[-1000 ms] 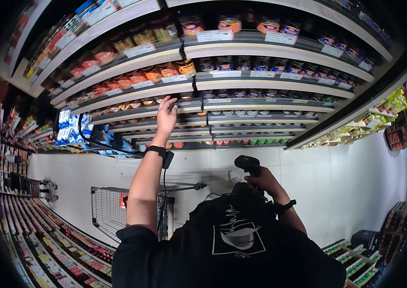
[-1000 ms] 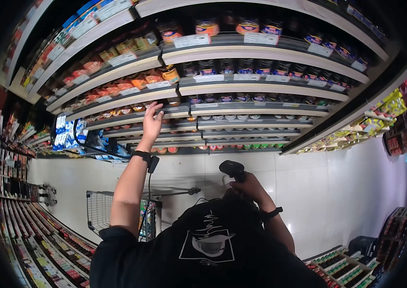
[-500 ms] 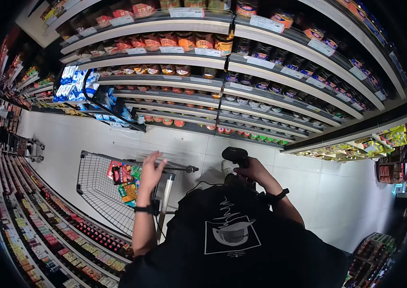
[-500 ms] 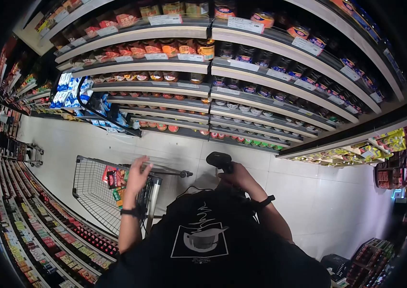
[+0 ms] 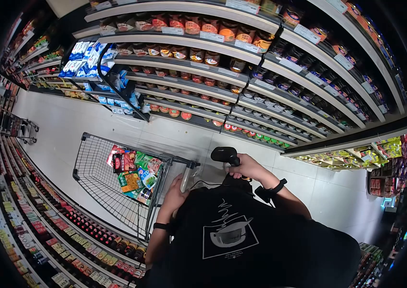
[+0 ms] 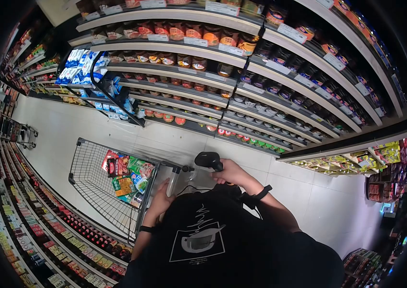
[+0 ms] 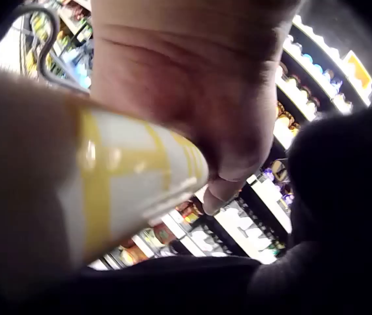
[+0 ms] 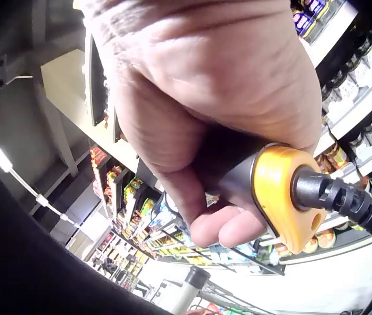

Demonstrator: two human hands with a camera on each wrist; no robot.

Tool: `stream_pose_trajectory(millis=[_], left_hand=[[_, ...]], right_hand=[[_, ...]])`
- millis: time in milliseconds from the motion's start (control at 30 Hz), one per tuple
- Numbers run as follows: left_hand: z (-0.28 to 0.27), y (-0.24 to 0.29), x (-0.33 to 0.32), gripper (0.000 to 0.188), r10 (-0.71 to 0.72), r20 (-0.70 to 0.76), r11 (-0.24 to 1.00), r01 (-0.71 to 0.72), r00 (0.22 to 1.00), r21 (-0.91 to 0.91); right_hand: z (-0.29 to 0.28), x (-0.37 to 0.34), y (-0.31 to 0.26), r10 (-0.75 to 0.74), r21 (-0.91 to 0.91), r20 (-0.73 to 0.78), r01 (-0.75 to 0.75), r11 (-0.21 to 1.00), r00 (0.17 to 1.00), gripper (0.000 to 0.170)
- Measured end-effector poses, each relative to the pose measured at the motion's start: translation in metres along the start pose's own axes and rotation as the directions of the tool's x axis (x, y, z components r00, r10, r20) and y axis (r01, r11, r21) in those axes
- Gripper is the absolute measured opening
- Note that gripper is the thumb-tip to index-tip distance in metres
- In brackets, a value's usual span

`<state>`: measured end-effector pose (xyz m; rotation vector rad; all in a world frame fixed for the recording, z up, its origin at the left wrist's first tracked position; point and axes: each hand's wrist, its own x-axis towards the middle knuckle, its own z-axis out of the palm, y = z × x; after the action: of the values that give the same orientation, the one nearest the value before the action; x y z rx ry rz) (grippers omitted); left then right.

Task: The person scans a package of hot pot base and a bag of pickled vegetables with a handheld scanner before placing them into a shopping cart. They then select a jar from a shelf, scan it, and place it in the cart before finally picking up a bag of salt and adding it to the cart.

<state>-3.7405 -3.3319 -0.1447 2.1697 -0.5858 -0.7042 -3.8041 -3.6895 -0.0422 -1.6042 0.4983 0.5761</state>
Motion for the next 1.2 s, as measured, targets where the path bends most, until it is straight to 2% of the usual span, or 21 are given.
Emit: stream_pose_trajectory(millis=[33, 333, 533, 700, 800, 1000, 1200], left_hand=[[-0.003, -0.003, 0.0, 0.073, 0.002, 0.022, 0.998, -0.001, 1.0, -0.058], [-0.031, -0.02, -0.022, 0.076, -0.001, -0.007, 0.997, 0.001, 1.0, -0.073], [-0.053, -0.049, -0.04, 0.062, -0.066, -0.063, 0.998, 0.066, 0.996, -0.003], [-0.078, -0.053, -0.056, 0.05, -0.13, -0.128, 0.984, 0.144, 0.983, 0.108], [-0.085, -0.062, -0.066, 0.041, -0.16, -0.172, 0.97, 0.188, 0.972, 0.157], [-0.091, -0.076, -0.08, 0.039, -0.317, -0.27, 0.906, 0.374, 0.909, 0.198], [-0.106, -0.085, -0.095, 0.038, -0.331, -0.298, 0.887, 0.403, 0.895, 0.226]], right_hand=[[0.007, 0.004, -0.002, 0.002, -0.012, 0.005, -0.002, 1.0, 1.0, 0.019], [0.052, 0.007, -0.01, 0.032, -0.075, 0.064, -0.027, 0.997, 0.997, 0.016], [0.064, 0.005, -0.009, 0.045, -0.066, 0.045, -0.042, 0.997, 0.998, 0.02], [0.071, 0.002, 0.005, 0.027, -0.018, 0.039, -0.026, 0.999, 0.999, 0.03], [0.077, -0.002, 0.011, 0.034, -0.009, 0.051, -0.033, 0.999, 0.998, 0.026], [0.083, -0.012, 0.016, 0.077, -0.044, 0.042, -0.075, 0.996, 0.996, 0.023], [0.081, -0.03, 0.024, 0.074, -0.024, 0.012, -0.074, 0.997, 0.997, 0.029]])
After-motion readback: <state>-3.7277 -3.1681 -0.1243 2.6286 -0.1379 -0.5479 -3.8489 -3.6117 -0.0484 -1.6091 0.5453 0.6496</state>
